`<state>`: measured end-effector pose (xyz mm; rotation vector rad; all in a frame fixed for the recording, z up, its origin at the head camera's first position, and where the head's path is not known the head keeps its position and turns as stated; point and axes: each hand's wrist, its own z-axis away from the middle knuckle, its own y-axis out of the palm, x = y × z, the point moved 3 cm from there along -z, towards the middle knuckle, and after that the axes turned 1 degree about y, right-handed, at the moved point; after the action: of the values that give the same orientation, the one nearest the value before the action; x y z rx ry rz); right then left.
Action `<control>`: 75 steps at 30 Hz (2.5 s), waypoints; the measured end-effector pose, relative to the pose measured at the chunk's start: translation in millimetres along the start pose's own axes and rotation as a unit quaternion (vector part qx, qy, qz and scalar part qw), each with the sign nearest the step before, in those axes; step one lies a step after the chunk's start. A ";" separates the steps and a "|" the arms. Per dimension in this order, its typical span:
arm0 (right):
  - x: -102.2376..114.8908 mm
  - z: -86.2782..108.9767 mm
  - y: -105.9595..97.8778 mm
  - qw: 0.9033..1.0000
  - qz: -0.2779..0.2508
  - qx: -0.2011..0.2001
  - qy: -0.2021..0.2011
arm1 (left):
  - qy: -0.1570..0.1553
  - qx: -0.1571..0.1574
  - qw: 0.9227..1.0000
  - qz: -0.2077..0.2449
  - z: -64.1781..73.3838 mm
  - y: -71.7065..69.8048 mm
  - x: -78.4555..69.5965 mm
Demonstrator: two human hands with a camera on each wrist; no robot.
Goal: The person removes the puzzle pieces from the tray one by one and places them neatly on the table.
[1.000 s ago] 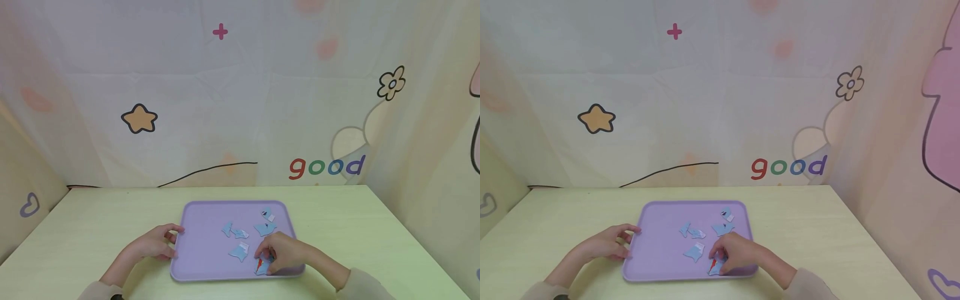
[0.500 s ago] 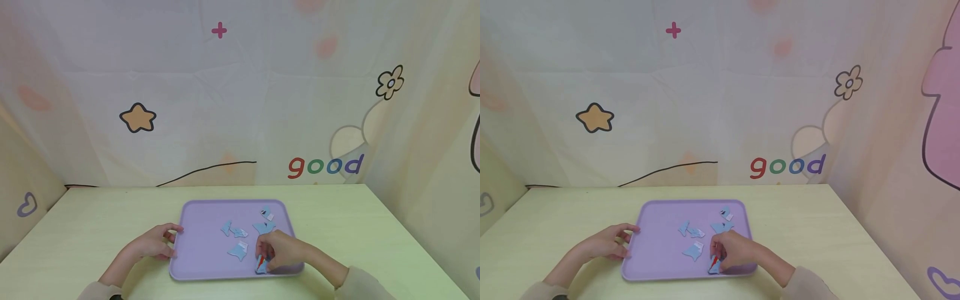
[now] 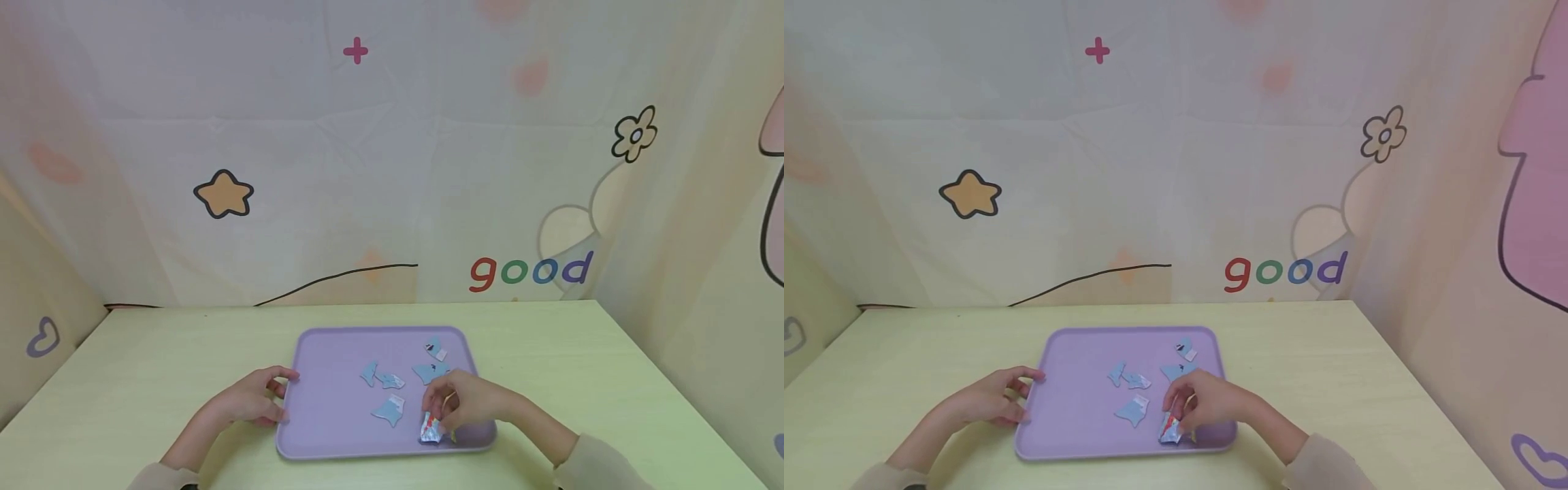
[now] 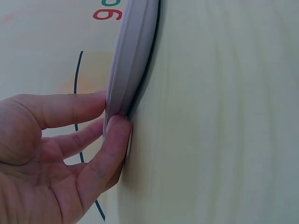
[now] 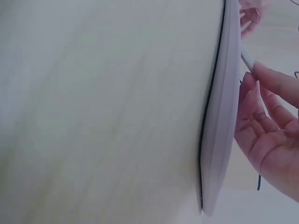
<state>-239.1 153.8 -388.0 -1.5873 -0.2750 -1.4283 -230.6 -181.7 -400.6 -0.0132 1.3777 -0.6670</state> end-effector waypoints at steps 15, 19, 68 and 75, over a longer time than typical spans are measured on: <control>-19.9 22.3 -44.3 0.992 -0.068 -0.100 0.039 | 0.004 0.003 1.000 -0.001 -0.3 -0.5 1.1; -26.2 29.7 -54.5 0.988 -0.082 -0.116 0.054 | 0.003 0.002 1.000 -0.001 -0.7 -0.6 1.4; -80.4 22.2 -121.4 0.950 0.008 -0.259 0.173 | 0.010 0.003 1.000 0.004 -0.4 -1.5 1.4; -74.3 22.6 -119.5 0.951 0.039 -0.253 0.173 | 0.007 0.001 1.000 0.002 -1.1 -1.7 1.8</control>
<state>-329.8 263.6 -391.3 -1.6775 0.3879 -1.7722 -232.3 -183.6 -401.8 -0.0044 1.3897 -0.6662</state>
